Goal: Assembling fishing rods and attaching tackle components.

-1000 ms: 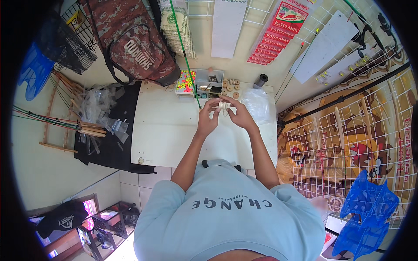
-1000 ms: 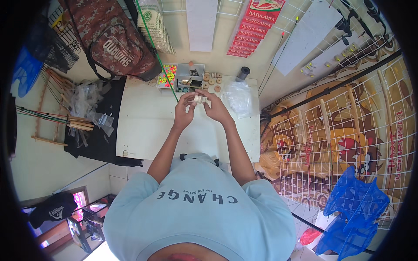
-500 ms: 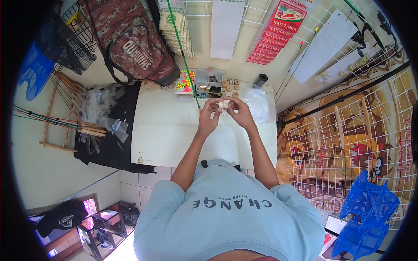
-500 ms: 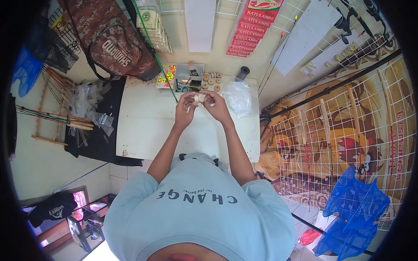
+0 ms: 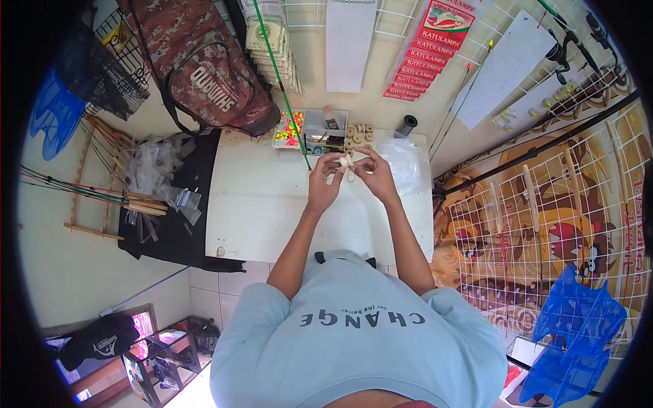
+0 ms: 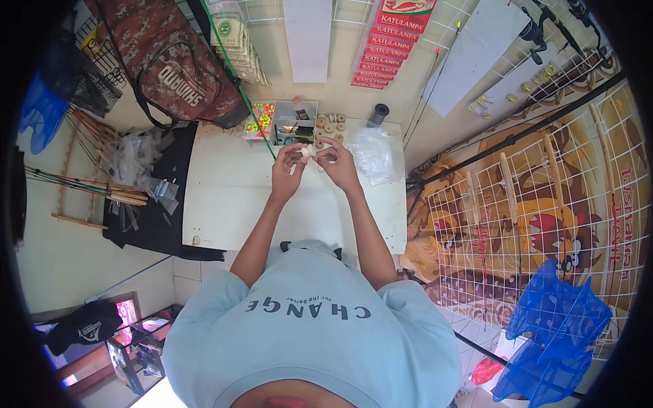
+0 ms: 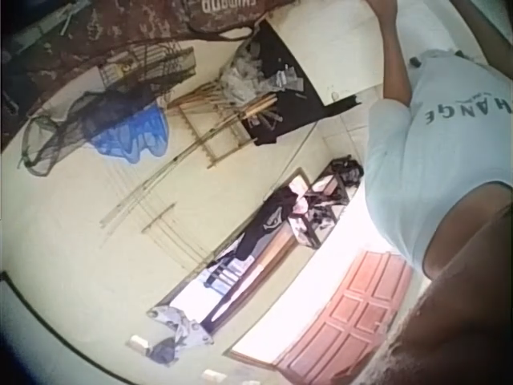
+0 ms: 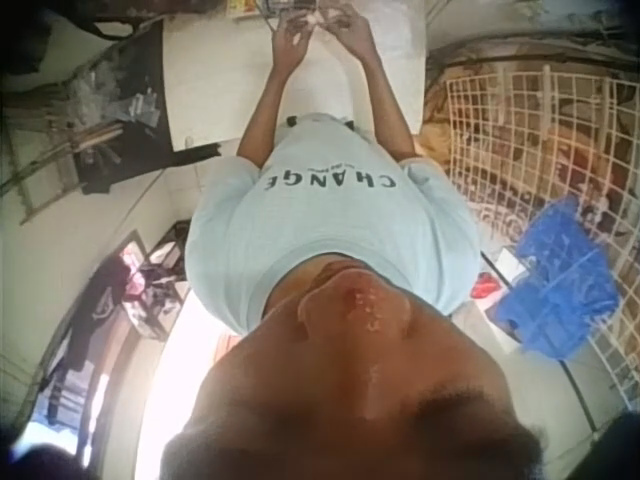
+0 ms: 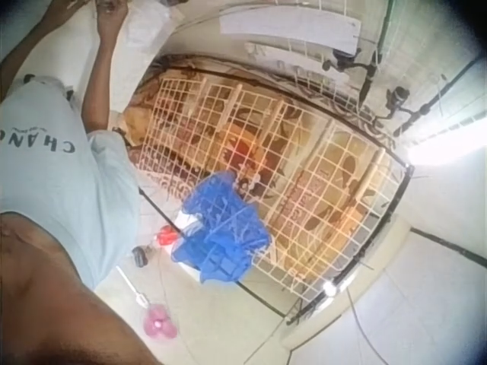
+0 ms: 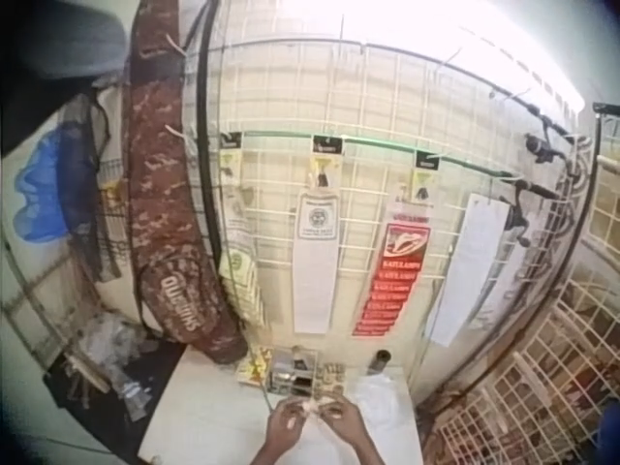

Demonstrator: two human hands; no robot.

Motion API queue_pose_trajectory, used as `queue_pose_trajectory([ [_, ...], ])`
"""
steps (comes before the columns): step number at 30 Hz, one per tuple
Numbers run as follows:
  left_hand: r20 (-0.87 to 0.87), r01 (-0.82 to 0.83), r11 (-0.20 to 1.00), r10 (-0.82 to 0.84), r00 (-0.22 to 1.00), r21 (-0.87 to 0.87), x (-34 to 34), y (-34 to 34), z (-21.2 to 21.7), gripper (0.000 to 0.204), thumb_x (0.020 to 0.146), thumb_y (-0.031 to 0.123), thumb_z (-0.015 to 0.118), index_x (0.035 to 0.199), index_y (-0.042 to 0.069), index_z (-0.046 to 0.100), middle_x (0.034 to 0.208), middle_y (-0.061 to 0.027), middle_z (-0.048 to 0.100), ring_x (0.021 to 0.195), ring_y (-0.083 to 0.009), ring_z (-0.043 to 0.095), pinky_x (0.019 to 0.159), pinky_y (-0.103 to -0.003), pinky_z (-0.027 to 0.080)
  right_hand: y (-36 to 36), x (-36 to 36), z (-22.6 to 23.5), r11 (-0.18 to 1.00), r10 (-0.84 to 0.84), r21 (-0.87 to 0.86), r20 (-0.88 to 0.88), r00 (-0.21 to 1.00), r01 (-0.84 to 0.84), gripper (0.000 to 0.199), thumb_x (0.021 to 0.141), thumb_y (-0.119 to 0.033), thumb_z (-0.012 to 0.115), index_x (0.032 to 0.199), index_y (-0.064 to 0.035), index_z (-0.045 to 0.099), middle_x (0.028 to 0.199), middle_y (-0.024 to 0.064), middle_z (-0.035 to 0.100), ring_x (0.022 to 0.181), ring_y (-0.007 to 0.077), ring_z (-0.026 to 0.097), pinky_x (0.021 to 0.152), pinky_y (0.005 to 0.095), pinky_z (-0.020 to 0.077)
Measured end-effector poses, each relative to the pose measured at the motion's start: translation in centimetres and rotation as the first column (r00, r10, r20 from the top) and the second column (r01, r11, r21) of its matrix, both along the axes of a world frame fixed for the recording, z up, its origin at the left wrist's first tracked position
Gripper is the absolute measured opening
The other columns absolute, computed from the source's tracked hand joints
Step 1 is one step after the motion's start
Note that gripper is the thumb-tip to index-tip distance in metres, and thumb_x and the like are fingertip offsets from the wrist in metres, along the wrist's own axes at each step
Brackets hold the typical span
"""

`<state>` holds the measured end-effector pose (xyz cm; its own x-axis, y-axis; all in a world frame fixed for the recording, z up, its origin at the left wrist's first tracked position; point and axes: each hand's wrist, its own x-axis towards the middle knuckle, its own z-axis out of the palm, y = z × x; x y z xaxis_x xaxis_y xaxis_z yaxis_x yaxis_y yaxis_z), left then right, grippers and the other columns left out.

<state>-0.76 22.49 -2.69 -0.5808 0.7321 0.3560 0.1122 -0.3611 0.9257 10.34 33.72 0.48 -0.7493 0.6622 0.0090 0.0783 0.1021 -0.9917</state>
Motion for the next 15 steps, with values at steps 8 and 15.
queue_pose_trajectory([
  [8,-0.09,-0.124,0.987,0.115,0.989,-0.098,-0.5,-0.3,-0.5,0.032,0.087,-0.004,0.056,0.117,0.002,0.049,0.112,-0.0068,0.057,0.089,-0.0103,0.055,0.074,-0.023,0.046,1.5,0.9,-1.3,0.951,-0.299,0.027,-0.173,0.938,0.308,0.018,0.082,-0.001,0.067,0.099,-0.0013,0.063,0.082,0.0037,0.067,0.076,0.0083,0.06,0.074,0.0213,0.0467],
  [15,-0.009,-0.156,0.987,0.156,0.988,-0.049,-0.5,-0.2,-0.8,0.032,0.088,-0.005,0.052,0.119,0.001,0.048,0.114,-0.007,0.057,0.091,-0.01,0.054,0.076,-0.023,0.045,3.2,2.2,-2.8,0.77,-0.56,0.328,-0.062,0.826,0.547,0.017,0.078,0.003,0.058,0.09,-0.0035,0.067,0.083,0.0095,0.067,0.074,0.018,0.063,0.073,0.0287,0.0499],
])
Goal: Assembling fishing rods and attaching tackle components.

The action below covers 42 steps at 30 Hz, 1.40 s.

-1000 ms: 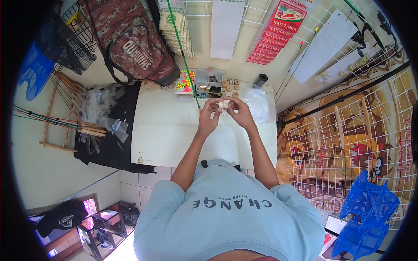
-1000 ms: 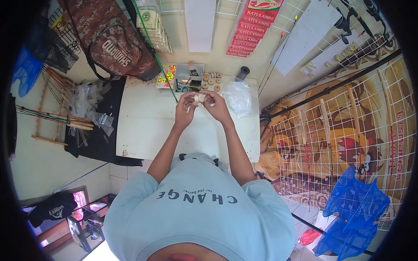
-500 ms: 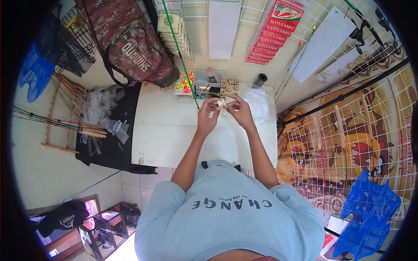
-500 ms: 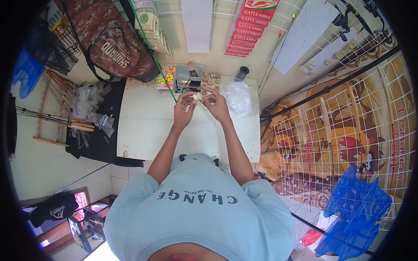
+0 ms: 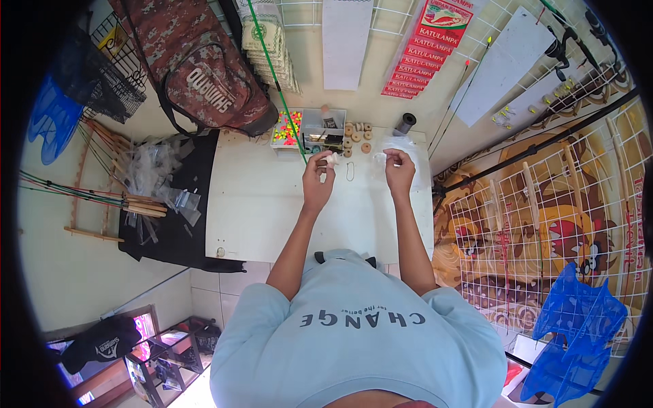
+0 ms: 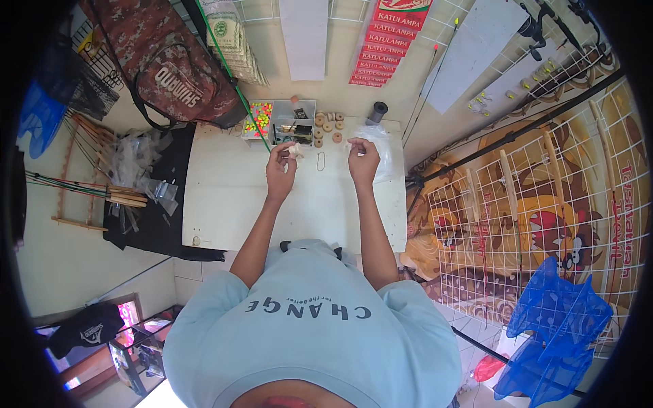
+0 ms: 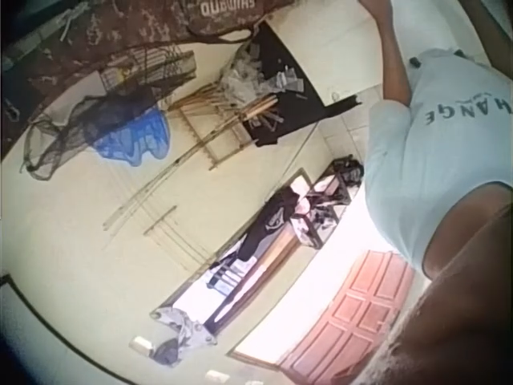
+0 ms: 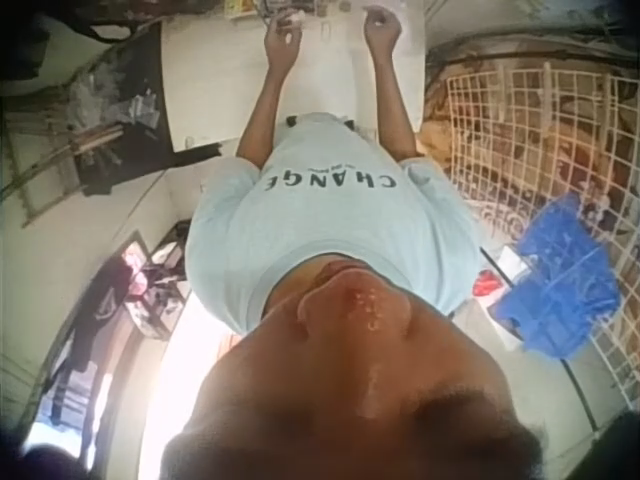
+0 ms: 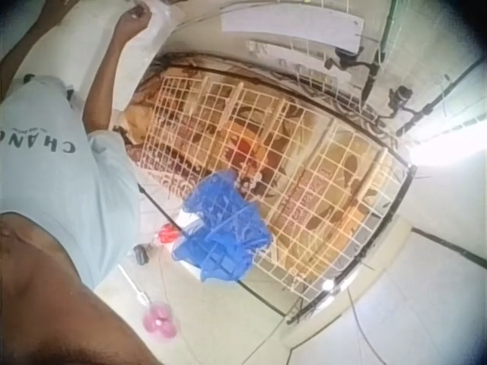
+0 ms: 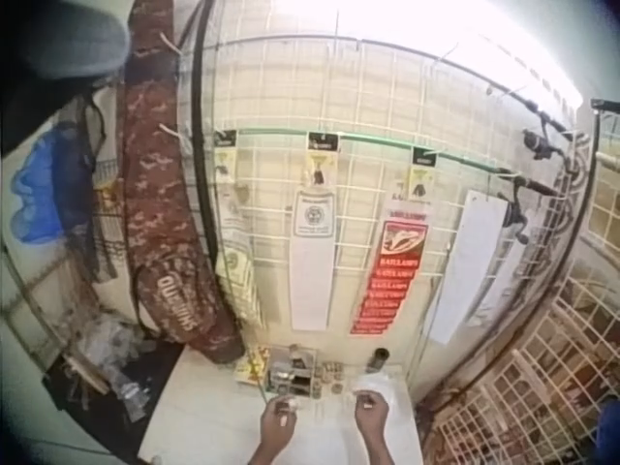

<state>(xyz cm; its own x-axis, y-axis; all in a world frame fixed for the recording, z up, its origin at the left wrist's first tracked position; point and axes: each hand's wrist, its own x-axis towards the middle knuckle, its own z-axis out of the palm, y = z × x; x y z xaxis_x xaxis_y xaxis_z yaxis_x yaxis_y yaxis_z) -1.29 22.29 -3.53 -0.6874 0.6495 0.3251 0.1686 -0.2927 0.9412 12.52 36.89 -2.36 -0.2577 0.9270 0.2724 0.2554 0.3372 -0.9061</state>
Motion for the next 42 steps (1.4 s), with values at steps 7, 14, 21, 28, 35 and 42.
queue_pose_trajectory([
  [7,-0.072,-0.009,1.0,0.009,0.997,0.006,0.1,0.2,0.4,0.031,0.085,-0.008,0.053,0.114,0.003,0.056,0.118,-0.0082,0.054,0.087,-0.0098,0.056,0.072,-0.022,0.047,-1.4,-0.5,2.2,0.952,0.272,0.087,0.197,0.942,-0.293,0.063,0.063,0.008,0.05,0.123,-0.0112,0.051,0.126,0.014,0.049,0.121,0.0341,0.04,0.103,0.041,0.0327],
  [14,-0.169,-0.032,0.999,0.031,0.985,0.0,0.2,0.2,0.7,0.031,0.084,-0.009,0.055,0.112,0.004,0.058,0.116,-0.0087,0.054,0.085,-0.0105,0.058,0.069,-0.022,0.048,-2.6,-2.2,4.5,0.779,0.607,0.092,0.138,0.783,-0.62,0.078,0.06,0.012,0.044,0.134,-0.0152,0.045,0.136,0.0109,0.043,0.126,0.0314,0.038,0.111,0.0393,0.0258],
  [21,0.005,0.132,0.989,-0.133,0.991,0.066,0.1,0.7,0.3,0.043,0.083,-0.01,0.056,0.122,0.003,0.044,0.107,-0.008,0.058,0.089,-0.0113,0.059,0.071,-0.023,0.047,-2.7,-3.0,4.3,0.554,0.82,-0.103,-0.105,0.563,-0.826,0.081,0.067,0.014,0.047,0.141,-0.0173,0.039,0.142,0.0101,0.042,0.126,0.0236,0.043,0.109,0.0372,0.0298],
  [28,0.088,0.096,0.993,-0.101,0.991,0.062,-0.6,0.7,-0.3,0.038,0.084,-0.009,0.057,0.119,0.002,0.046,0.105,-0.0075,0.058,0.087,-0.0104,0.058,0.071,-0.023,0.047,-2.5,-3.8,4.0,0.677,0.72,-0.167,-0.048,0.692,-0.717,0.042,0.08,0.004,0.061,0.118,-0.0119,0.063,0.112,0.0048,0.065,0.096,0.0155,0.062,0.081,0.0287,0.0503],
  [35,0.067,0.115,0.992,-0.118,0.991,0.052,-0.9,0.6,-0.1,0.037,0.082,-0.01,0.057,0.115,0.002,0.05,0.097,-0.0052,0.06,0.084,-0.0089,0.057,0.07,-0.021,0.046,-1.8,-4.2,2.6,0.734,0.664,-0.201,0.015,0.747,-0.648,0.028,0.08,0.003,0.06,0.105,-0.0075,0.066,0.087,0.003,0.067,0.076,0.0105,0.061,0.07,0.0266,0.0502],
  [42,0.053,0.114,0.993,-0.115,0.992,0.014,-1.0,0.7,0.1,0.035,0.081,-0.009,0.059,0.113,0.002,0.052,0.096,-0.0053,0.061,0.083,-0.0093,0.057,0.07,-0.022,0.046,-1.7,-3.8,1.8,0.766,0.602,-0.221,-0.081,0.794,-0.604,0.022,0.081,0.003,0.058,0.102,-0.0013,0.065,0.089,0.0044,0.067,0.081,0.0115,0.062,0.076,0.026,0.0498],
])
